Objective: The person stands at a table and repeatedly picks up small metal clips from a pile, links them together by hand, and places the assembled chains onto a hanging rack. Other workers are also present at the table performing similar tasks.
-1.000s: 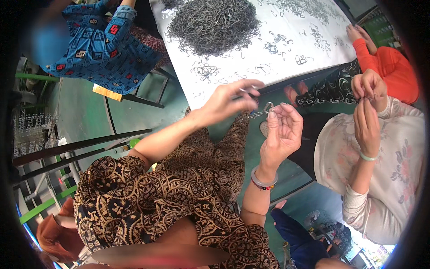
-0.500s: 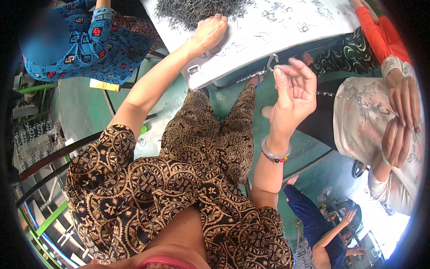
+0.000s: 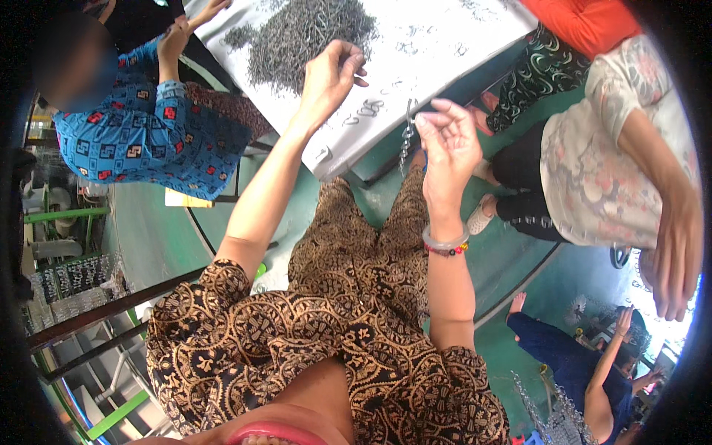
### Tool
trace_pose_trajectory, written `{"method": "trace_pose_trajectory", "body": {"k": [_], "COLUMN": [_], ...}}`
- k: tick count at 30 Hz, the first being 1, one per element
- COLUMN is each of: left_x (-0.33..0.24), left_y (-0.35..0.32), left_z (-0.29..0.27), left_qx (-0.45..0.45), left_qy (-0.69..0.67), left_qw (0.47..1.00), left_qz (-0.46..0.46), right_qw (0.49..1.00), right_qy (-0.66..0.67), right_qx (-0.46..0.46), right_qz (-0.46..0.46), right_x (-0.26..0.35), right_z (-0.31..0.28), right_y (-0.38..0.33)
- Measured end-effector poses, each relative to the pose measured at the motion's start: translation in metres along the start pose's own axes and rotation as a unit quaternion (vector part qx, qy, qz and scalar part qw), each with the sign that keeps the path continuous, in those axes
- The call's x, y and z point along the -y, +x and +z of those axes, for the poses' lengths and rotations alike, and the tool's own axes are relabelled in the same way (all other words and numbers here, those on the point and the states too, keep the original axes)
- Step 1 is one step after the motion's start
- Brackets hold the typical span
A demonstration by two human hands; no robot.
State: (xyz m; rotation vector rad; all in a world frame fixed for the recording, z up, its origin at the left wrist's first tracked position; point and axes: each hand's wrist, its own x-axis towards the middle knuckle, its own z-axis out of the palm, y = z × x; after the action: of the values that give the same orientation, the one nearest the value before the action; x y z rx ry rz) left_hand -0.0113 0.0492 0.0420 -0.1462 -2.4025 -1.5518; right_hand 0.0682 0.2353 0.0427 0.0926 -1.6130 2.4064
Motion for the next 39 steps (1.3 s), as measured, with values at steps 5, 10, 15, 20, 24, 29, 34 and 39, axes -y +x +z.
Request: {"method": "trace_pose_trajectory", "body": {"k": [5, 10, 15, 20, 24, 29, 34, 39], "left_x": [-0.011, -0.045, -0.066, -0.076, -0.086, -0.094, -0.091, -0.086], "left_y": [0.008, -0.045, -0.07, -0.069, -0.07, -0.076, -0.082, -0.089], "left_z": [-0.001, 0.007, 0.023, 0.026, 0.023, 0.015, 0.015, 0.015], "left_qx": [0.093, 0.191, 0.138, 0.107, 0.105, 0.111, 0.133, 0.117], "left_qy": [-0.132, -0.311, -0.096, -0.221, -0.221, -0.189, -0.15, -0.16], "left_qw": [0.978, 0.922, 0.986, 0.968, 0.969, 0.976, 0.979, 0.979], "left_qz": [-0.131, -0.131, -0.007, -0.047, -0.019, -0.006, 0.031, 0.05], "right_qw": [1.0, 0.998, 0.998, 0.997, 0.995, 0.952, 0.727, 0.718], "right_qy": [0.018, 0.022, -0.003, -0.063, -0.094, -0.302, -0.66, -0.674], "right_qx": [-0.015, -0.051, -0.069, -0.042, -0.022, 0.023, 0.122, 0.099], "right_qz": [0.016, 0.024, 0.004, -0.03, -0.03, -0.044, -0.141, -0.144], "right_x": [0.0, -0.002, -0.003, -0.001, 0.013, -0.018, -0.089, -0.097], "right_z": [-0.001, -0.004, -0.001, 0.004, -0.015, -0.037, -0.041, -0.045], "right_y": [-0.011, -0.018, -0.021, -0.025, -0.009, 0.093, 0.181, 0.193]}}
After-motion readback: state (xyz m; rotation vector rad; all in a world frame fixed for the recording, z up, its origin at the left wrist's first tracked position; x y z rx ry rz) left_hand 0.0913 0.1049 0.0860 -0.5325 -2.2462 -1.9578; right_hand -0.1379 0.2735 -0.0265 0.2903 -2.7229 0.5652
